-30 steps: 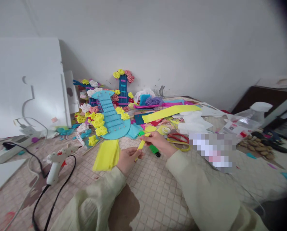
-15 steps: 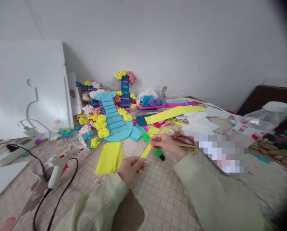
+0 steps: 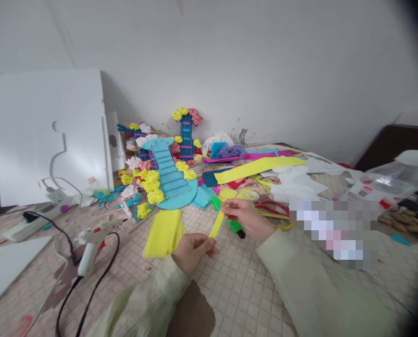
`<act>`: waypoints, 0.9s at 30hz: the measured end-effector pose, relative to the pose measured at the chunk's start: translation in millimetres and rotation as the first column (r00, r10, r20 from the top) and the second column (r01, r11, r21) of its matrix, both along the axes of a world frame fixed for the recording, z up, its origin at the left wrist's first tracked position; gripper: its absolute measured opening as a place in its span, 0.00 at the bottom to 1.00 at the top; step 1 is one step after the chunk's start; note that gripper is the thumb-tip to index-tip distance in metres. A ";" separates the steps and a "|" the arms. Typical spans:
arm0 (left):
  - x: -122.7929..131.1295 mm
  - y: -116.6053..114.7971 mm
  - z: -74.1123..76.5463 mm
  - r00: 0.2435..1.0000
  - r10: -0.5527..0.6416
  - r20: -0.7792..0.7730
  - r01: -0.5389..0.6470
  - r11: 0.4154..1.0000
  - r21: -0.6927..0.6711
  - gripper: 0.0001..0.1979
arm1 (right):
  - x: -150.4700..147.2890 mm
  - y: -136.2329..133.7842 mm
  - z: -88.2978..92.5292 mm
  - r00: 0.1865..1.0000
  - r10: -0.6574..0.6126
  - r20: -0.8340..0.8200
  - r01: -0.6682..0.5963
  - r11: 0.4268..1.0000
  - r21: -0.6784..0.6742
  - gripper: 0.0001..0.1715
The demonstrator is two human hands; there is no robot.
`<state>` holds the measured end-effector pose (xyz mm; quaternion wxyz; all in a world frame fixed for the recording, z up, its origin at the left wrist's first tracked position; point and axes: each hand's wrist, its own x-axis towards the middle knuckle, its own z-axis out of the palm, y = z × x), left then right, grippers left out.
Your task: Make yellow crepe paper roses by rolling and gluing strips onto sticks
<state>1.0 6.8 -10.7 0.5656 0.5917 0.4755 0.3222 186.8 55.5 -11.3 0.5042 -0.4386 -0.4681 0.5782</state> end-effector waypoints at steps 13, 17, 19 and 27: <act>-5.6 3.7 7.9 0.998 -0.045 0.031 0.045 0.999 0.015 0.17 | 4.4 -0.6 3.5 0.996 0.083 -0.013 -0.083 0.994 -0.067 0.13; -2.7 -0.7 8.1 0.986 -0.152 0.068 0.156 0.985 -0.068 0.17 | -1.2 -3.3 3.7 0.997 0.073 0.014 -0.073 0.996 -0.045 0.13; -2.1 -3.5 7.4 0.983 -0.163 0.080 0.171 0.980 -0.102 0.16 | 1.7 -1.4 4.5 0.999 0.038 0.007 -0.037 0.999 -0.018 0.13; -8.1 -22.0 8.6 0.883 -0.462 0.085 0.465 0.835 -0.292 0.10 | 49.2 12.7 21.9 0.964 -0.218 -0.150 0.232 0.969 0.082 0.12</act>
